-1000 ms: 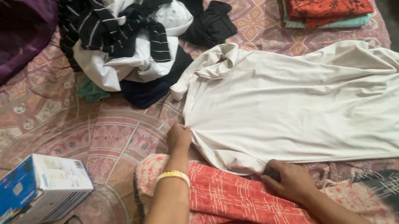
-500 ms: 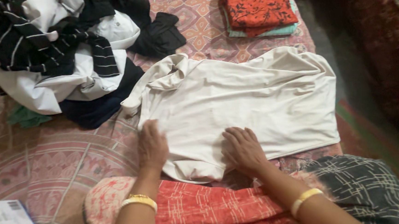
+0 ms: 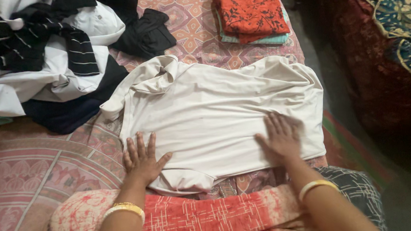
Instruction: The person folds a white long-sleeved shirt on a bed. They smooth the fabric, fold the sleeves inward, fold the shirt in half lengthwise, and then fold it into a compact rectangle.
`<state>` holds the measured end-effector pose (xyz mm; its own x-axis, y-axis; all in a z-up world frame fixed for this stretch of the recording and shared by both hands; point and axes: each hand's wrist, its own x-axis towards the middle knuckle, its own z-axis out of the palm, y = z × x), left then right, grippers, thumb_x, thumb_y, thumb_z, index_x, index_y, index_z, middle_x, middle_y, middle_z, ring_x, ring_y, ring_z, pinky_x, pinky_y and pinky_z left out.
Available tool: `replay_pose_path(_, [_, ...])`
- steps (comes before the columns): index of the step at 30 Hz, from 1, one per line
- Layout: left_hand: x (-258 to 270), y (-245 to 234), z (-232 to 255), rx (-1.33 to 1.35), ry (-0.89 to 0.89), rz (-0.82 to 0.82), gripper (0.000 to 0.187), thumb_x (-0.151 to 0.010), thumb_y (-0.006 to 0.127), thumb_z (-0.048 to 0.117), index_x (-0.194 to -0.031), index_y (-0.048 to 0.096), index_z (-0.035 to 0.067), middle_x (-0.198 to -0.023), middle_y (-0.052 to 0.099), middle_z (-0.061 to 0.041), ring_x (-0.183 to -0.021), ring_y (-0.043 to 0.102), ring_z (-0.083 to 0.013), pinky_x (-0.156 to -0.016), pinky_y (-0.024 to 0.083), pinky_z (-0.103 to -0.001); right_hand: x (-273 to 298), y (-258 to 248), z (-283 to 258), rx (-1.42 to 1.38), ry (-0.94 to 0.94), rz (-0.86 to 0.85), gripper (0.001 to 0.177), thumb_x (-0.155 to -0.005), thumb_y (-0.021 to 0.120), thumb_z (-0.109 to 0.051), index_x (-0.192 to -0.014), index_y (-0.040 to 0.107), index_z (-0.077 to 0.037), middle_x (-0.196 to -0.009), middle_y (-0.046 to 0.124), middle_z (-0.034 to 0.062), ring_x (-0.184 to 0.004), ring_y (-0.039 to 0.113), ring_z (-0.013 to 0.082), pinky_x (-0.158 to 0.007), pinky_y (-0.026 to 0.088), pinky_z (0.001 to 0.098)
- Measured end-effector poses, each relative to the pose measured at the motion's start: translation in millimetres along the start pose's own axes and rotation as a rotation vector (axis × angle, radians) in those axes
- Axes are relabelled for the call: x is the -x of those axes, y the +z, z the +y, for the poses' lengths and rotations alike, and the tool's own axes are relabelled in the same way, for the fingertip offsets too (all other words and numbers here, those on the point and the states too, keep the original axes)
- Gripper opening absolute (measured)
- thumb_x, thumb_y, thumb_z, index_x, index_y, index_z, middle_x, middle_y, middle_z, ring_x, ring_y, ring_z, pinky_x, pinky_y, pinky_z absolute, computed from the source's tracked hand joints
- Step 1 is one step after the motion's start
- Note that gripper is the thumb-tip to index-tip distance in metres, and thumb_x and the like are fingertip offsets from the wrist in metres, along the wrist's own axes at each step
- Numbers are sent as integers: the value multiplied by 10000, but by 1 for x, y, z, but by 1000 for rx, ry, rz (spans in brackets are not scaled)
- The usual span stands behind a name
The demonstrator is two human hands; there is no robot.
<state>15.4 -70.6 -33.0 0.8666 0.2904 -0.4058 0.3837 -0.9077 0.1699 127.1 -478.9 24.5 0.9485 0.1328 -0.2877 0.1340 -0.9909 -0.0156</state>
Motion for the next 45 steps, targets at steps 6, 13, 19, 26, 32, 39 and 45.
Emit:
replay_pose_path(6, [14,-13,2,-56,-17,2,981,-872,385,826,-1631,-42,374,-1717,-160,-66,-1560,-188,-341,-1208,-20,-607,-4,4,67,-69,169,127,915,-887,331,-767,-1628,85,-289,-1716,35,-16,-1583,31,259,-1208,25,609])
replay_pose_path(13, [29,-14,8,-159,67,295,949,-894,395,789,-1626,148,237,-1695,80,-129,-1562,28,-348,-1210,112,-589,3,-2,100,-374,484,142,894,-931,435,-679,-1647,180,-209,-1723,171,55,-1597,163,280,-1203,150,705])
replay_pose_path(19, [42,-31,8,16,-85,357,942,-827,696,595,-1572,278,197,-1674,175,-115,-1528,147,-346,-1204,222,-542,1,19,81,-284,396,80,921,-873,548,-619,-1623,204,-212,-1714,146,63,-1557,147,342,-1133,215,747])
replay_pose_path(26, [64,-54,9,240,-361,257,804,-770,841,475,-1393,475,121,-1483,455,-177,-1305,548,-371,-1026,509,-496,-7,19,124,-556,773,155,807,-779,779,-427,-1401,589,51,-1382,590,322,-1110,647,451,-931,535,529])
replay_pose_path(32, [59,-41,7,380,-270,159,957,-673,923,460,-1395,434,67,-1314,623,-232,-1220,612,-405,-1014,506,-455,1,9,126,-691,956,232,621,-704,889,-250,-1194,682,69,-1129,718,276,-757,736,340,-630,592,445])
replay_pose_path(39, [59,-14,4,756,-115,-53,797,-672,921,186,-1359,526,102,-1161,690,-205,-1032,672,-304,-839,555,-408,-18,25,145,-794,996,265,549,-685,878,-40,-1152,659,147,-975,734,270,-720,742,321,-552,589,421])
replay_pose_path(45, [46,9,-3,996,-42,-213,464,-722,724,-87,-1162,705,59,-793,706,-91,-617,584,-148,-523,458,-310,-38,49,163,-1009,971,438,448,-730,741,89,-1163,651,18,-1084,649,239,-792,737,314,-549,586,435])
